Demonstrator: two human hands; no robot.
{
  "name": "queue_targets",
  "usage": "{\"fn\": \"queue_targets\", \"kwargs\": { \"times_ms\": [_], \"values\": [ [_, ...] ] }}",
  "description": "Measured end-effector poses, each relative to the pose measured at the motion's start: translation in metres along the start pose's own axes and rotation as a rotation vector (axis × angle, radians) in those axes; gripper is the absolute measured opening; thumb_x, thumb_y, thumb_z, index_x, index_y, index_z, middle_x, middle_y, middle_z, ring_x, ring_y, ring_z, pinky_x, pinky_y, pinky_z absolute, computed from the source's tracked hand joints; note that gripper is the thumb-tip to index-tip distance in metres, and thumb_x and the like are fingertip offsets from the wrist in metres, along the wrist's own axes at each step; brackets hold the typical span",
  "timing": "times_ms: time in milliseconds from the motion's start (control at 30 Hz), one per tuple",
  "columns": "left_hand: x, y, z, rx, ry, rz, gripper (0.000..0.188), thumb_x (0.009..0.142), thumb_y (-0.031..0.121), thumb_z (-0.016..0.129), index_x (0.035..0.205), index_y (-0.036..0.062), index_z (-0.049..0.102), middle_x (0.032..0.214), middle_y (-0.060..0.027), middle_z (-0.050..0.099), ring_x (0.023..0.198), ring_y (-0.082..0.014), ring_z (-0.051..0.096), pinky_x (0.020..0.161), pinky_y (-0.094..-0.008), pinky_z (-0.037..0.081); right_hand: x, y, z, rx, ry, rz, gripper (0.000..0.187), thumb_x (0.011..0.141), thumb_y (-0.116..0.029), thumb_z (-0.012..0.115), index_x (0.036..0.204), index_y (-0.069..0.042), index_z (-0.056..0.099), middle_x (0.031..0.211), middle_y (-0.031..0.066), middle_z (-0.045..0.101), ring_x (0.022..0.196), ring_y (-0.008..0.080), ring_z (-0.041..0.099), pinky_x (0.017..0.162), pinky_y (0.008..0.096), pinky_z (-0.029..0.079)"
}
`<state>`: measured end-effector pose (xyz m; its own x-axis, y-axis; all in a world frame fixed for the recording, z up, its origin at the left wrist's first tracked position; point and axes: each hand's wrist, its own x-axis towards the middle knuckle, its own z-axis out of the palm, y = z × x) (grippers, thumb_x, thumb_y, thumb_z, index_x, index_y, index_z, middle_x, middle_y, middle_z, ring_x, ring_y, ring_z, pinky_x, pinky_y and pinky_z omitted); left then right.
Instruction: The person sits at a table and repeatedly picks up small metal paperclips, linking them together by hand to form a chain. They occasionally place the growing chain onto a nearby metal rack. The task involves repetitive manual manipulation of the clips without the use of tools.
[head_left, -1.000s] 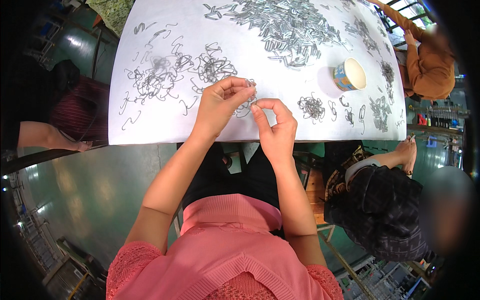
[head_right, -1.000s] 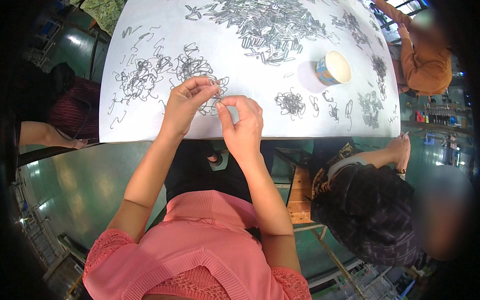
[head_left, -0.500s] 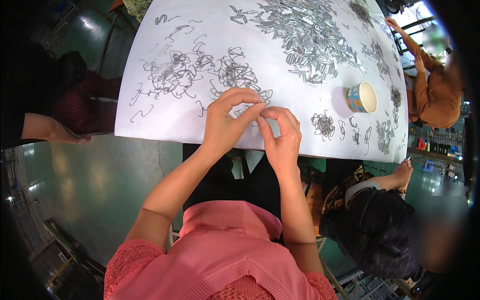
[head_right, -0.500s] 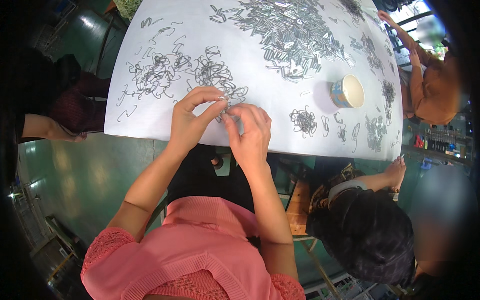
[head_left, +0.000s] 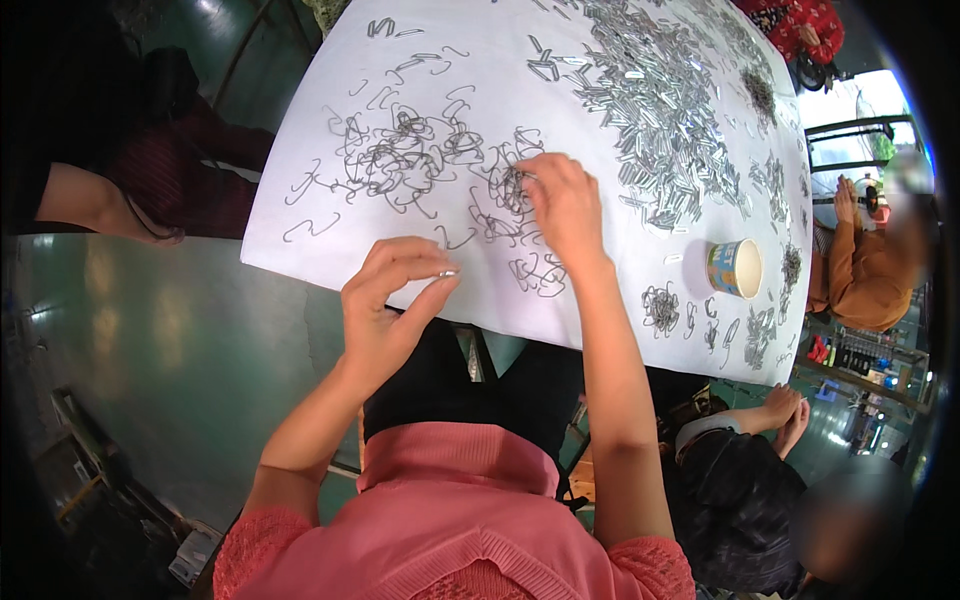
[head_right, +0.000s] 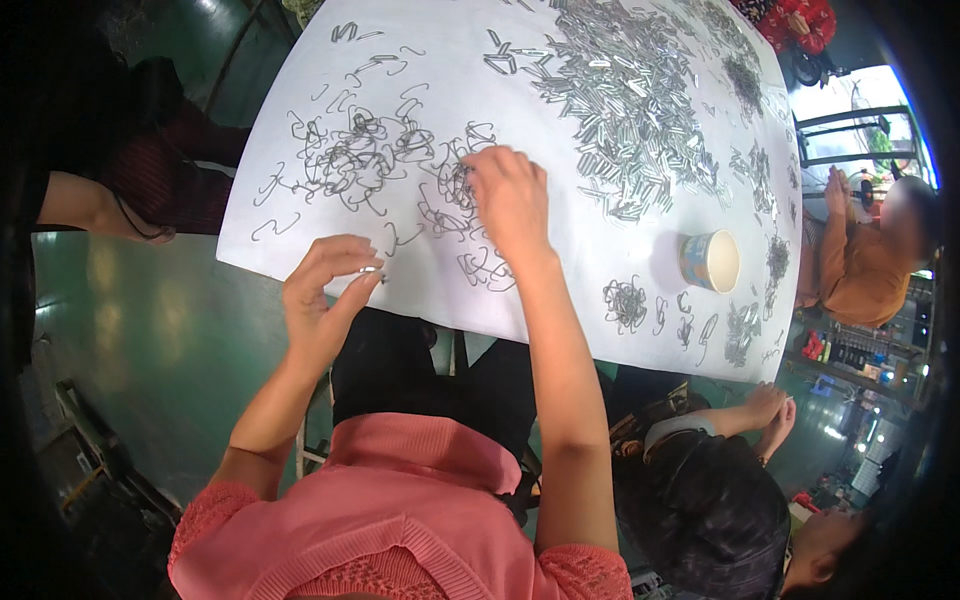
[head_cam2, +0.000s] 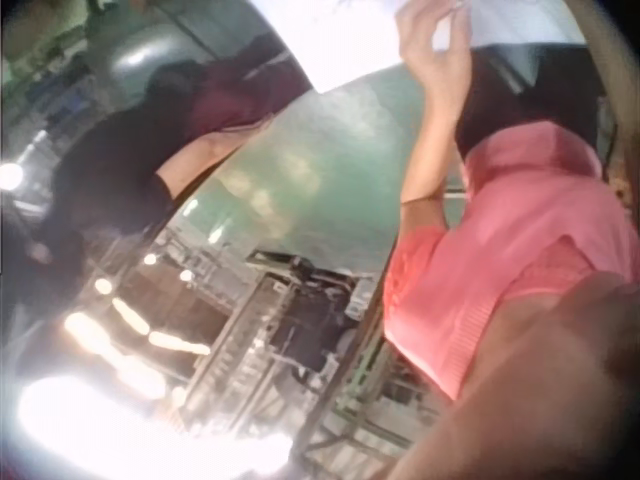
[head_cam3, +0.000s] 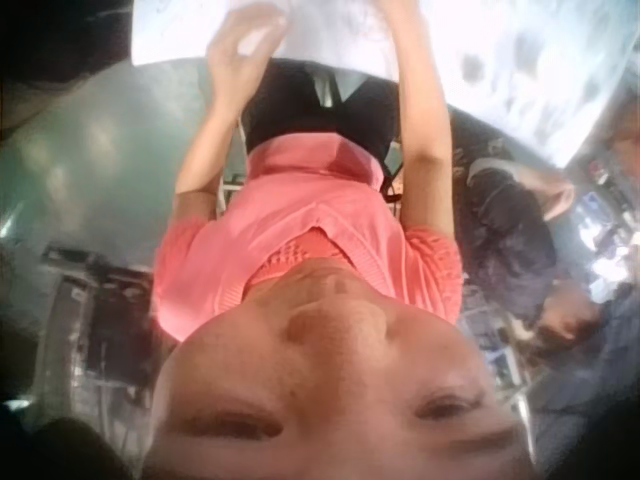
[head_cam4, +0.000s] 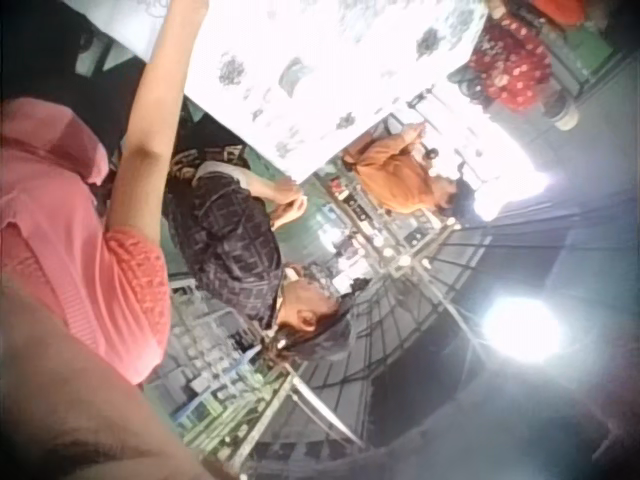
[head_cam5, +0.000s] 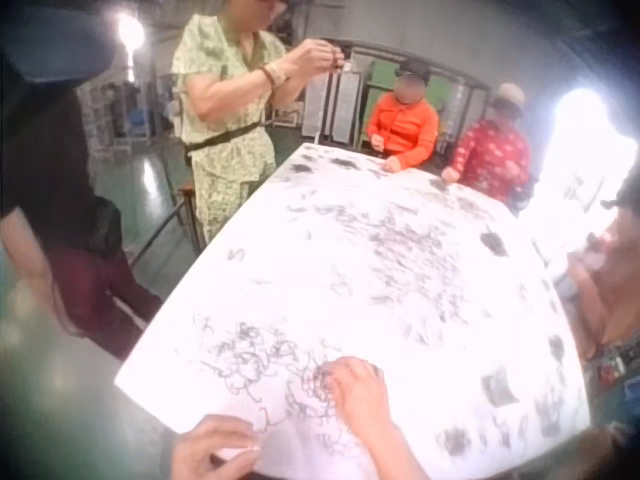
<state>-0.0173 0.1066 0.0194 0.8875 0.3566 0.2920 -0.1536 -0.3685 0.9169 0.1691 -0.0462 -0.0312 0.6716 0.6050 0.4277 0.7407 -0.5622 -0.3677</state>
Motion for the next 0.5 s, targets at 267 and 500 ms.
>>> {"fn": "queue_targets", "kwargs": {
  "times_ms": [267, 500],
  "values": [
    [-0.01, 0.0, 0.0, -0.09, -0.016, -0.028, 0.017, 0.074, -0.004, 0.07, 0.09, 0.0034, 0.069, 0.095, -0.0087, 0.065, 0.094, -0.0211, 0.06, 0.082, -0.0308, 0.047, 0.072, 0.051, 0.014, 0.079, -0.306, 0.178, 0.012, 0.079, -0.01, 0.069, 0.091, -0.009, 0.068, 0.089, 0.0078, 0.064, 0.081, 0.0232, 0.064, 0.072, 0.0343, 0.05],
    [-0.014, 0.0, 0.007, -0.116, -0.017, -0.039, 0.018, 0.074, -0.004, 0.071, 0.09, 0.0038, 0.069, 0.093, -0.0091, 0.065, 0.089, -0.0197, 0.06, 0.078, -0.0294, 0.048, 0.082, 0.053, 0.014, -0.08, -0.544, 0.187, 0.006, 0.082, -0.013, 0.066, 0.087, -0.011, 0.063, 0.097, 0.0061, 0.06, 0.089, 0.0235, 0.062, 0.073, 0.0378, 0.05]
  ]
}}
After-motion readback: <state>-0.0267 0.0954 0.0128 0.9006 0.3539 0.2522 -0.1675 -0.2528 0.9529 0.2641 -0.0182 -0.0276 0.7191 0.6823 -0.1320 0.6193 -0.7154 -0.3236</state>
